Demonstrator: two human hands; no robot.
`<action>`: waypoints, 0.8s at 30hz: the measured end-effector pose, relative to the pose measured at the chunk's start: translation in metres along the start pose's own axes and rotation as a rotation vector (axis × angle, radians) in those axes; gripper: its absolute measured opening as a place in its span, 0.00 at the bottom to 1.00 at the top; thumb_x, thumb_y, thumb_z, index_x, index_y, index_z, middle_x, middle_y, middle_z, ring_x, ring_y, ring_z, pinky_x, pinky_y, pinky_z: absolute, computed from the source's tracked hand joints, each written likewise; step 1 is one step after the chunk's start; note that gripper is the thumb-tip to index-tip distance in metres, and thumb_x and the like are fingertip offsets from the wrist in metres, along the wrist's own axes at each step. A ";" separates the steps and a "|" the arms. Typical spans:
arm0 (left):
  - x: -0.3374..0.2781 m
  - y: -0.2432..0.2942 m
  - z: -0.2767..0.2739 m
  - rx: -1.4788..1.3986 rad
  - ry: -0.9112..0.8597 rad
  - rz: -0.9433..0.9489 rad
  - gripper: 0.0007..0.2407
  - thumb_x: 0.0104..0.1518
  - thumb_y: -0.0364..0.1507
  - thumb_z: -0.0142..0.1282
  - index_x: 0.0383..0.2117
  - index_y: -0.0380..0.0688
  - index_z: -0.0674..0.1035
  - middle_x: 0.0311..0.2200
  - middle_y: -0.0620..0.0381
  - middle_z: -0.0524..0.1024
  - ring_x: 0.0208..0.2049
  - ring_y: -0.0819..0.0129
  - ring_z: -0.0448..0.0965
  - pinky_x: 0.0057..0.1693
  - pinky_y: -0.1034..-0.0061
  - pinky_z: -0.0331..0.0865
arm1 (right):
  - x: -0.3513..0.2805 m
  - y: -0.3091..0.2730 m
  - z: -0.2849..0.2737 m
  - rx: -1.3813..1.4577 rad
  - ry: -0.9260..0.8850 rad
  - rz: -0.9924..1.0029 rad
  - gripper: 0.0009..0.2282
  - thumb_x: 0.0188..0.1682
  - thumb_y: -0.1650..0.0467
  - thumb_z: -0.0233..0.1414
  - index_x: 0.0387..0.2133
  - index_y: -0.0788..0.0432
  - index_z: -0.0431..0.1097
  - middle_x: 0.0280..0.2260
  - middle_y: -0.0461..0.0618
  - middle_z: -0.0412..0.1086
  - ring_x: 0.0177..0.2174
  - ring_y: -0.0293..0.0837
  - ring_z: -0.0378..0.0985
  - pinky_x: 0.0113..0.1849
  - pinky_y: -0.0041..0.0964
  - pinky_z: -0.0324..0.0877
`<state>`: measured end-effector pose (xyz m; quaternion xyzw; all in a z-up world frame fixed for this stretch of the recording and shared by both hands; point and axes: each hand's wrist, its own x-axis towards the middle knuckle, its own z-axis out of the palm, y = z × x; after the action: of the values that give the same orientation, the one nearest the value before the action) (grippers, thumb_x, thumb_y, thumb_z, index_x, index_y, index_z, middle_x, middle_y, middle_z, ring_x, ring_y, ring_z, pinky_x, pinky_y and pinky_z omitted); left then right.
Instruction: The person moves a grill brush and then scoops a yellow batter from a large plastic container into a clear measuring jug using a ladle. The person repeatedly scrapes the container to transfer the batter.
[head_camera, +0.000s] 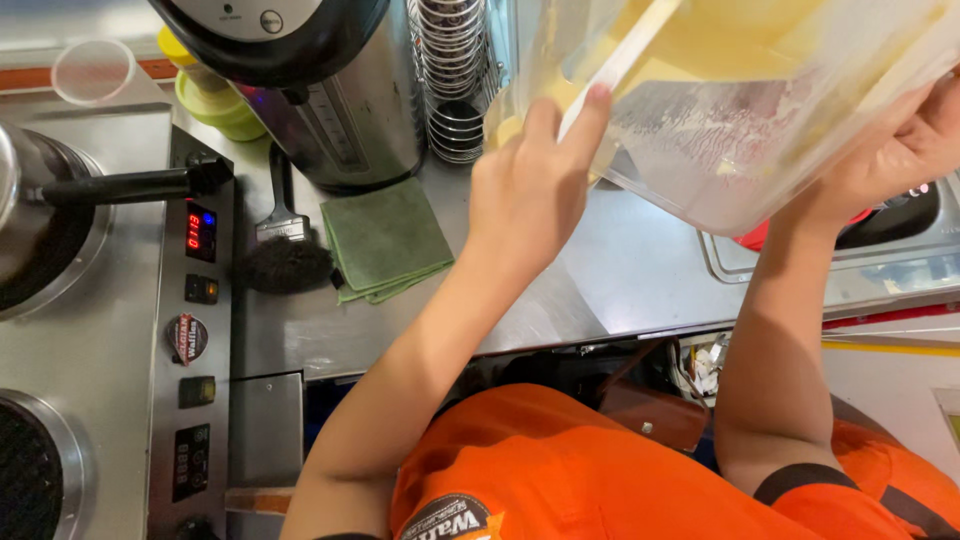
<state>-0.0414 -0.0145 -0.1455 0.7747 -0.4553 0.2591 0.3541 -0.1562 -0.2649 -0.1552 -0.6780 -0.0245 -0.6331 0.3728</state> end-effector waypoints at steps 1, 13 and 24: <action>-0.002 0.001 0.001 0.006 -0.044 -0.014 0.21 0.55 0.22 0.57 0.57 0.48 0.76 0.36 0.49 0.72 0.26 0.57 0.80 0.31 0.65 0.71 | 0.001 0.000 -0.001 -0.009 -0.001 -0.020 0.14 0.70 0.70 0.46 0.53 0.75 0.68 0.46 0.59 0.75 0.41 0.46 0.81 0.43 0.38 0.75; -0.015 0.015 0.002 -0.088 -0.062 -0.037 0.19 0.59 0.21 0.54 0.58 0.51 0.75 0.36 0.50 0.72 0.24 0.55 0.79 0.31 0.63 0.71 | -0.001 -0.006 0.011 0.013 0.017 -0.023 0.14 0.70 0.68 0.45 0.54 0.72 0.67 0.46 0.58 0.75 0.41 0.45 0.80 0.44 0.36 0.75; -0.023 0.028 0.008 -0.155 -0.122 -0.027 0.20 0.57 0.21 0.53 0.57 0.50 0.76 0.33 0.50 0.71 0.24 0.54 0.77 0.30 0.63 0.70 | 0.001 -0.016 0.023 -0.167 0.029 -0.125 0.15 0.66 0.63 0.49 0.51 0.67 0.66 0.47 0.50 0.68 0.44 0.39 0.73 0.49 0.33 0.69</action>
<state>-0.0763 -0.0182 -0.1579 0.7655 -0.4841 0.1705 0.3881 -0.1449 -0.2414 -0.1449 -0.6946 -0.0082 -0.6647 0.2752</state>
